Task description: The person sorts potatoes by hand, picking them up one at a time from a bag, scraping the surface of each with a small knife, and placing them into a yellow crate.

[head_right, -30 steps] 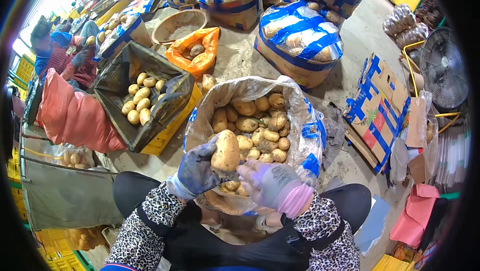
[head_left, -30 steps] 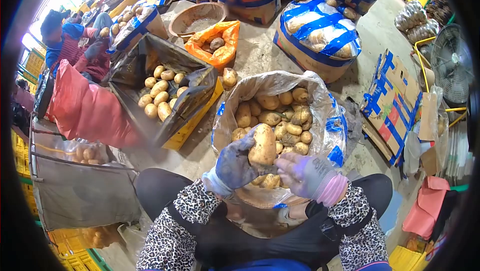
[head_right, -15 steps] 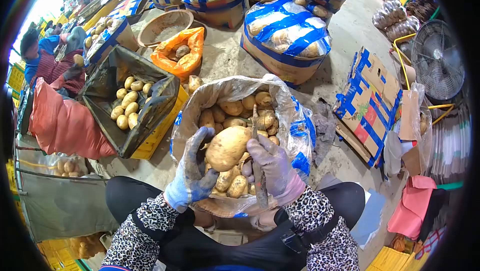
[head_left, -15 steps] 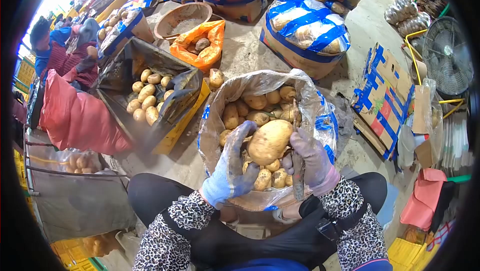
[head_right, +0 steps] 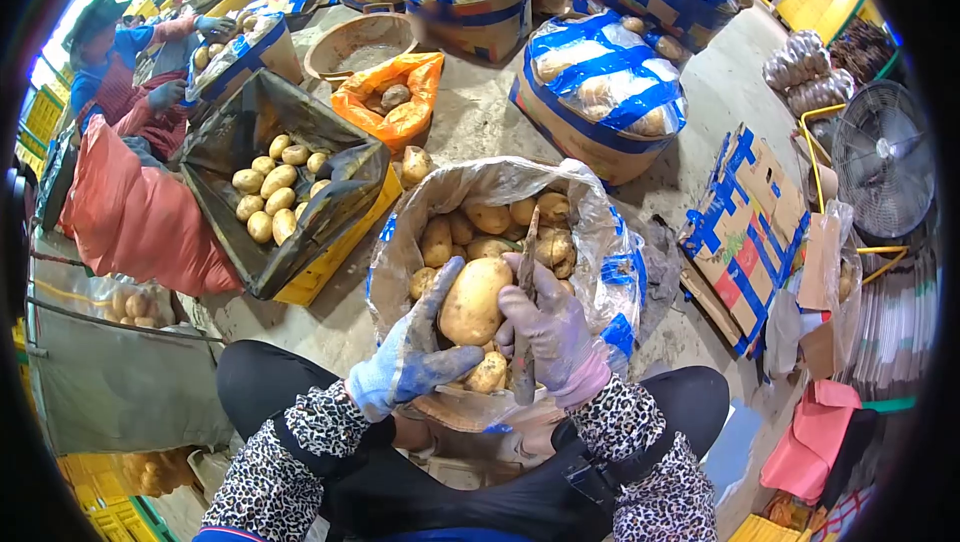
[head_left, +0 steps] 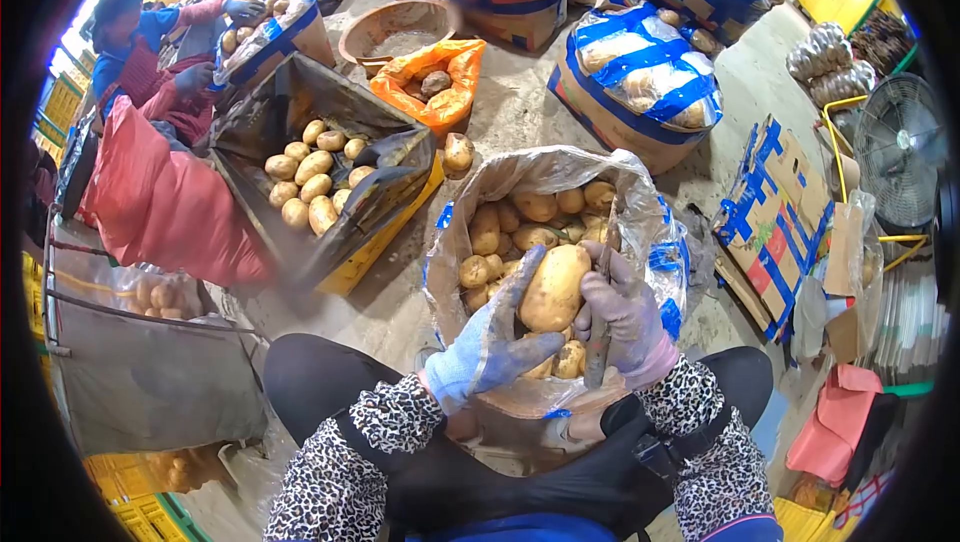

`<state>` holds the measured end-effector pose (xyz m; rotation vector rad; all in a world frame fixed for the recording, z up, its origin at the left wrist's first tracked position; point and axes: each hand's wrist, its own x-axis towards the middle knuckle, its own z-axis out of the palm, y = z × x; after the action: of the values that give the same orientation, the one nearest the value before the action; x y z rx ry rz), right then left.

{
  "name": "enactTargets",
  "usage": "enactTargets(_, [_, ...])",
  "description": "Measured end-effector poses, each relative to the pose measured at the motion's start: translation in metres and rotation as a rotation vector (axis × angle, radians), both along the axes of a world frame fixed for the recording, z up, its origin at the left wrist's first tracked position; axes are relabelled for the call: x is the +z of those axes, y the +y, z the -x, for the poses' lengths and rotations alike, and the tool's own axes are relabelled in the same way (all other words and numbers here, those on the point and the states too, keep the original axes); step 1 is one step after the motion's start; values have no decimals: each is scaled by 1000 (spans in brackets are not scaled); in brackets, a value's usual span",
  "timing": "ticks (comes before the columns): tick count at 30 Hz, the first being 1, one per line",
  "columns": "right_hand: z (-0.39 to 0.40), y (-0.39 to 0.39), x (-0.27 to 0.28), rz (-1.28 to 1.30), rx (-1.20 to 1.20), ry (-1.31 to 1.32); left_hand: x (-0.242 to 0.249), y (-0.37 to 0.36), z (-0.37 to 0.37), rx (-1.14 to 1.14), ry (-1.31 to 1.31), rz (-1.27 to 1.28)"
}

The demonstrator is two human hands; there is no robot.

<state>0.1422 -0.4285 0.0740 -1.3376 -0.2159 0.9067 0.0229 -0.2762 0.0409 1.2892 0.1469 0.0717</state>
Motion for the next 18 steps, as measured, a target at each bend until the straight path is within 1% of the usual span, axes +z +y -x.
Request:
enactTargets(2, [4, 5, 4, 18, 69, -160, -4, 3, 2, -16, -17, 93])
enactTargets(3, [7, 9, 11, 25, 80, -151, -7, 5, 3, 1, -22, 29])
enactTargets(5, [11, 17, -8, -82, 52, -452, -13, 9, 7, 28, -25, -99])
enactTargets(7, [4, 18, -13, -41, 51, -605, -15, 14, 6, 178, 15, -32])
enactTargets(8, [2, 24, -5, -19, 47, -681, -15, 18, 3, 249, 34, 0])
enactTargets(9, [-1, 18, 18, 59, -13, -495, -12, 37, -3, 347, 90, -224])
enactTargets(10, [-5, 17, 40, 135, -70, -304, -10, 59, -6, 444, 107, -122])
enactTargets(11, [-19, 8, 47, 185, -166, -333, -10, 85, -7, 540, 127, -21])
enactTargets(12, [-29, -1, 58, 138, -256, -326, -45, 126, -7, 629, 73, 36])
enactTargets(14, [-44, -24, 67, 108, -426, -378, -31, 178, 3, 494, 289, -1074])
enactTargets(15, [-46, -31, 70, 126, -462, -385, -92, 226, 5, 581, 80, -1146])
enactTargets(16, [-47, -38, 73, 145, -499, -392, -44, 199, -6, 470, 226, -1135])
enactTargets(17, [-48, -45, 74, 168, -537, -396, -64, 188, -27, 383, 90, -744])
enactTargets(18, [-48, -50, 73, 199, -515, -373, -52, 151, -51, 304, 158, -274])
